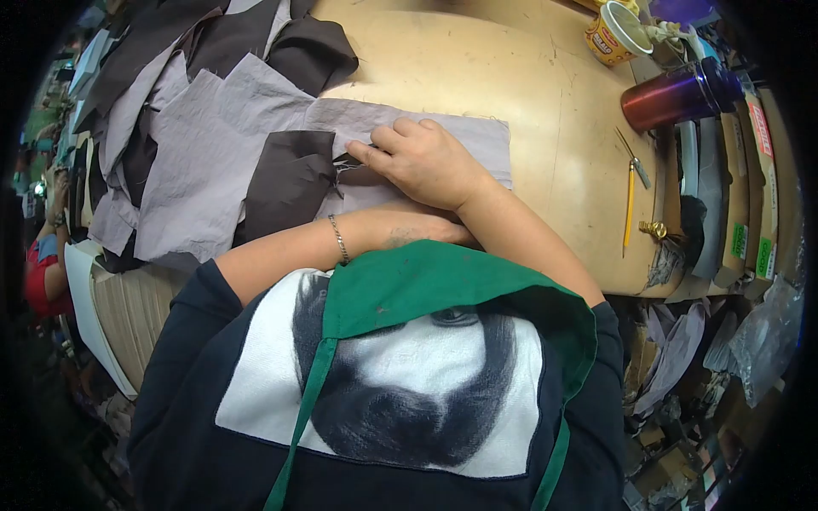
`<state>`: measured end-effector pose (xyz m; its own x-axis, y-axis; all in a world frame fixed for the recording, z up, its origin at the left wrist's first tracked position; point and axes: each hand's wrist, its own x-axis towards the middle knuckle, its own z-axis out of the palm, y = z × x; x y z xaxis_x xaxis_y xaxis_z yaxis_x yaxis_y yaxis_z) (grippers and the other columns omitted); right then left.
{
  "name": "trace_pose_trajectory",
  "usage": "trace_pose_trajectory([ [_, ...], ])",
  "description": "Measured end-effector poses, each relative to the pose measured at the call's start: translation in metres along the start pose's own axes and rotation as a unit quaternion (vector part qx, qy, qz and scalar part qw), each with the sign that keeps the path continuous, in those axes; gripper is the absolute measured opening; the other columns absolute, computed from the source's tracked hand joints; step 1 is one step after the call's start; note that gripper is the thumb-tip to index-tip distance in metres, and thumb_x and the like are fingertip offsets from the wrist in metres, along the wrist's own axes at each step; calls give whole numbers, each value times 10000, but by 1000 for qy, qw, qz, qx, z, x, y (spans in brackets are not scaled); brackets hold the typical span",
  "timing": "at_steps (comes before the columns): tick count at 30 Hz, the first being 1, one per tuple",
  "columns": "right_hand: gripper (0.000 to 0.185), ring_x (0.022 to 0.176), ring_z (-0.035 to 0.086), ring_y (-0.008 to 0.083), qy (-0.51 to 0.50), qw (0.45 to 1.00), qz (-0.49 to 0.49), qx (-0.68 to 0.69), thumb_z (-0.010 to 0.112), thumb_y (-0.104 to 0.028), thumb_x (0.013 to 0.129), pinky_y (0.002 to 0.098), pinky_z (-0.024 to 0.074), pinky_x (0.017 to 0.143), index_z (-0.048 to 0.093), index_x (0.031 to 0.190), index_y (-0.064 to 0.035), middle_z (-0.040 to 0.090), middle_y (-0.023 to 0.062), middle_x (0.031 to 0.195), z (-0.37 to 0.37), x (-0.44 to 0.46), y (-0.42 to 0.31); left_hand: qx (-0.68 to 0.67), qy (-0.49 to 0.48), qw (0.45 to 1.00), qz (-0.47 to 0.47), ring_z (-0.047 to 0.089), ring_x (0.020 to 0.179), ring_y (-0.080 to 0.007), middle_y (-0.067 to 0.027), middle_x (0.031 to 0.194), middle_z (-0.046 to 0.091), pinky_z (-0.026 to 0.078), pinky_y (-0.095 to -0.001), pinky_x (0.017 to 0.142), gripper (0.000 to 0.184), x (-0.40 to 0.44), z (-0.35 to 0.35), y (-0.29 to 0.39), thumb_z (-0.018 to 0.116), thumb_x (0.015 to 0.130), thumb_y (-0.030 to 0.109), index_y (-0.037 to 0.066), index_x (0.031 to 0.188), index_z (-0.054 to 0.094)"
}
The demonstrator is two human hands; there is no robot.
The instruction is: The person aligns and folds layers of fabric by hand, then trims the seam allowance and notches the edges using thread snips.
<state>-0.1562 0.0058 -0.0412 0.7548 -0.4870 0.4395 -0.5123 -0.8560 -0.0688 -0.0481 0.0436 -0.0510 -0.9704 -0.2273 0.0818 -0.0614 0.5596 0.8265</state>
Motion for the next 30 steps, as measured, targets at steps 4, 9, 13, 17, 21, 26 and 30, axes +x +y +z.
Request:
trace_pose_trajectory([
  [4, 351, 717, 541, 163, 10, 1000, 17, 13, 569, -199, 784, 298, 470, 614, 615, 1132, -182, 533, -13, 814, 3, 0, 0, 15, 5, 1000, 7, 506, 1192, -307, -177, 1261, 552, 371, -366, 1029, 403, 0, 2, -3, 429, 912, 265, 24, 1206, 564],
  [9, 346, 674, 543, 174, 85, 994, 51, 37, 602, -182, 772, 295, 484, 610, 630, 1115, -147, 535, -3, 782, 6, 4, 0, 38, -14, 999, -15, 540, 1136, -314, -178, 1193, 588, 402, -368, 992, 390, -1, -2, 0, 459, 880, 266, 11, 1144, 591],
  [13, 344, 667, 545, 177, 91, 993, 71, 33, 617, -182, 773, 295, 485, 610, 633, 1114, -135, 533, 5, 770, 9, 1, -2, 31, -73, 996, -46, 581, 1053, -311, -170, 1127, 619, 447, -371, 926, 376, 0, -7, 5, 485, 845, 253, -3, 1091, 609],
  [17, 417, 666, 562, 233, 102, 986, 91, 94, 691, -130, 750, 341, 478, 611, 616, 1160, -117, 559, 61, 769, 6, 3, -4, 21, -30, 999, -16, 603, 994, -311, -164, 1079, 636, 472, -379, 872, 364, -3, -5, 4, 500, 817, 239, -11, 1057, 615],
  [21, 390, 672, 569, 251, 181, 967, 118, 133, 688, -77, 762, 351, 484, 599, 621, 1145, -107, 564, 77, 767, 3, 12, 0, 128, 30, 990, 50, 580, 1036, -323, -160, 1101, 622, 443, -415, 916, 369, -1, -5, 4, 499, 825, 264, 13, 1069, 615],
  [26, 337, 682, 565, 264, 176, 958, 190, 126, 667, -55, 792, 363, 474, 604, 622, 1124, -94, 563, 93, 775, -13, 5, 4, 135, 87, 985, 54, 485, 1206, -301, -118, 1236, 557, 320, -528, 1020, 397, -3, 7, -4, 475, 857, 320, 136, 1188, 592],
  [30, 324, 783, 566, 298, 102, 958, 250, 96, 661, -122, 800, 381, 478, 716, 608, 1119, -105, 574, 95, 834, -38, -15, 9, 151, 65, 985, 43, 462, 1234, -315, -127, 1263, 534, 315, -529, 1040, 427, -4, 0, 1, 470, 875, 349, 127, 1228, 562],
])
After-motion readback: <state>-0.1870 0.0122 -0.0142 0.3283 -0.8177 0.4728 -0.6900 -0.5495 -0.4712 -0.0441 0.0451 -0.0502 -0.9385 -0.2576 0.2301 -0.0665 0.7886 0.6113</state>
